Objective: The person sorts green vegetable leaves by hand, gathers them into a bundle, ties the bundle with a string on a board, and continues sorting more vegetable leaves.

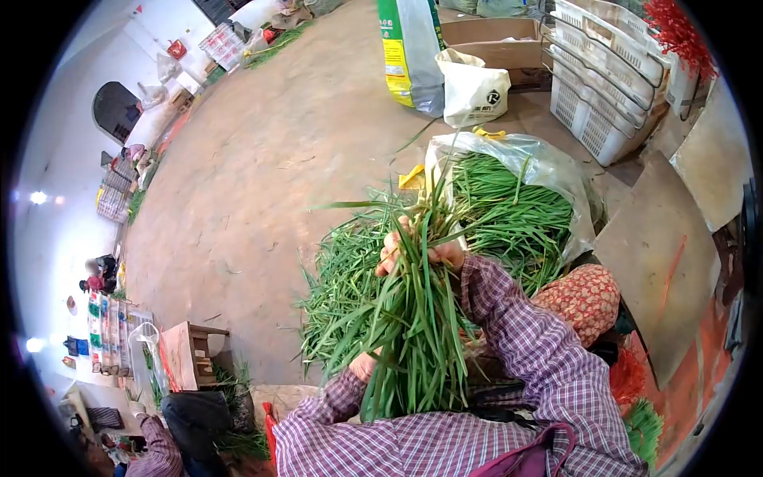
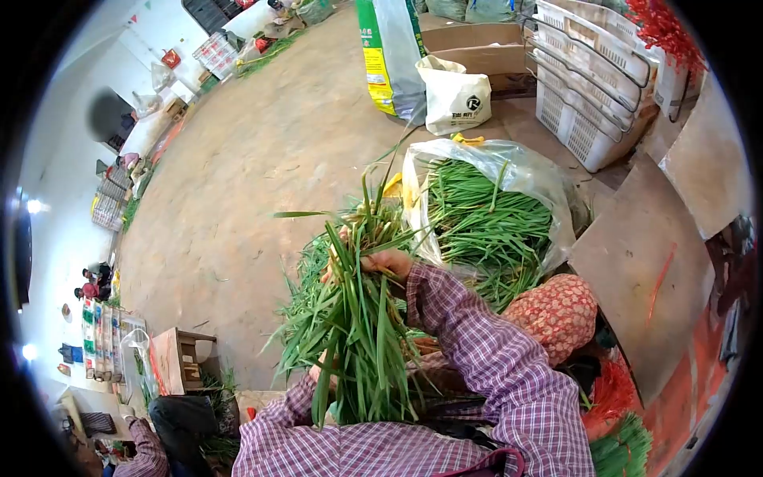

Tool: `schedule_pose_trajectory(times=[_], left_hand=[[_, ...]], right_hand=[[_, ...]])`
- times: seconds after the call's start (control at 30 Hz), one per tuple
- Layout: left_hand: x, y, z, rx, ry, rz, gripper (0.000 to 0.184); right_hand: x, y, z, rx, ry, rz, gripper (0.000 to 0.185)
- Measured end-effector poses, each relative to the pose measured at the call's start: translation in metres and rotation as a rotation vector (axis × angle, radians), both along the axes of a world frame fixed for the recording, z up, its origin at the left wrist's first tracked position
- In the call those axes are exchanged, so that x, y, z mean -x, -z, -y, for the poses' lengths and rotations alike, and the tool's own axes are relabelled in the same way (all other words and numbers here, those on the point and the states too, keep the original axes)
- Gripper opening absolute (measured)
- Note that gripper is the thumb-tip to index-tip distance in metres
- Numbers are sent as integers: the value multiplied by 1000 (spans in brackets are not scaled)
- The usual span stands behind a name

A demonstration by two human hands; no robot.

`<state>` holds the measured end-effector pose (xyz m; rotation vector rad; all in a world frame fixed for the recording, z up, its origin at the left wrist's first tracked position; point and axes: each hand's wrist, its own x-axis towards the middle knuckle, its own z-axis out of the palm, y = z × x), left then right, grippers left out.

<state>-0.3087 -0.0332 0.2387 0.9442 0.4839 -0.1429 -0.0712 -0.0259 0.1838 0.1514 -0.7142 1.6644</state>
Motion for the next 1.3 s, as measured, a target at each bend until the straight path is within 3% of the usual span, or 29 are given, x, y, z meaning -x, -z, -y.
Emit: schedule_pose_trajectory(times=[0.1,0.17,0.2,0.23,0.3,0.47,0.53,0.57,0.67,0.7,0.73,0.8,0.83,0.87,1.0,1.07,1.13,1.17,1.2,1.27,1.3], left_hand=[[17,-2,6,94,-218,-17,48],[23,-3,4,90,-391,-20,45],[23,-3,-2,63,-463,-31,44],[23,2,-12,23,-520,-45,44],[14,-2,-22,-63,-575,-51,43],[-5,-7,-19,-191,-620,-44,42],[-7,-1,-21,-196,-601,-47,43],[-7,1,-20,-211,-582,-56,43],[-8,9,-17,-203,-573,-62,48],[-10,10,-15,-189,-563,-45,49],[-12,10,-14,-176,-554,-30,50],[-11,8,-14,-148,-548,-63,51],[-9,7,-14,-120,-542,-96,53],[-9,3,-15,-107,-540,-104,53],[-1,-6,-32,-211,-428,-185,55],[0,-7,-43,-319,-372,-147,53],[3,-6,-58,-460,-289,-163,55],[5,-7,-63,-564,-255,-167,54],[7,-8,-69,-667,-221,-173,53],[26,16,-96,-881,-61,-220,44],[36,19,-105,-872,-58,-268,43]], right_hand=[[12,-53,16,114,114,186,60],[14,-26,4,218,415,789,62],[12,-27,12,481,182,420,75],[16,-29,21,784,270,465,80],[16,-59,41,1000,170,392,96],[17,-32,38,686,137,429,118],[18,15,21,434,302,711,127],[18,-11,28,450,427,942,136],[36,-36,40,503,548,1176,137],[36,-44,41,564,539,1366,136],[33,-43,40,568,539,1364,136],[29,-40,40,483,563,1465,131],[29,-38,44,466,611,1426,114],[25,-42,45,468,612,1426,114],[3,-62,48,432,369,1900,62],[-7,-64,51,271,294,2013,53],[-18,-46,54,22,442,2140,44],[-24,-71,61,206,274,2090,33],[-35,-57,64,12,400,2170,27],[-60,-56,75,58,400,2129,20],[-72,-68,82,288,320,2124,18]])
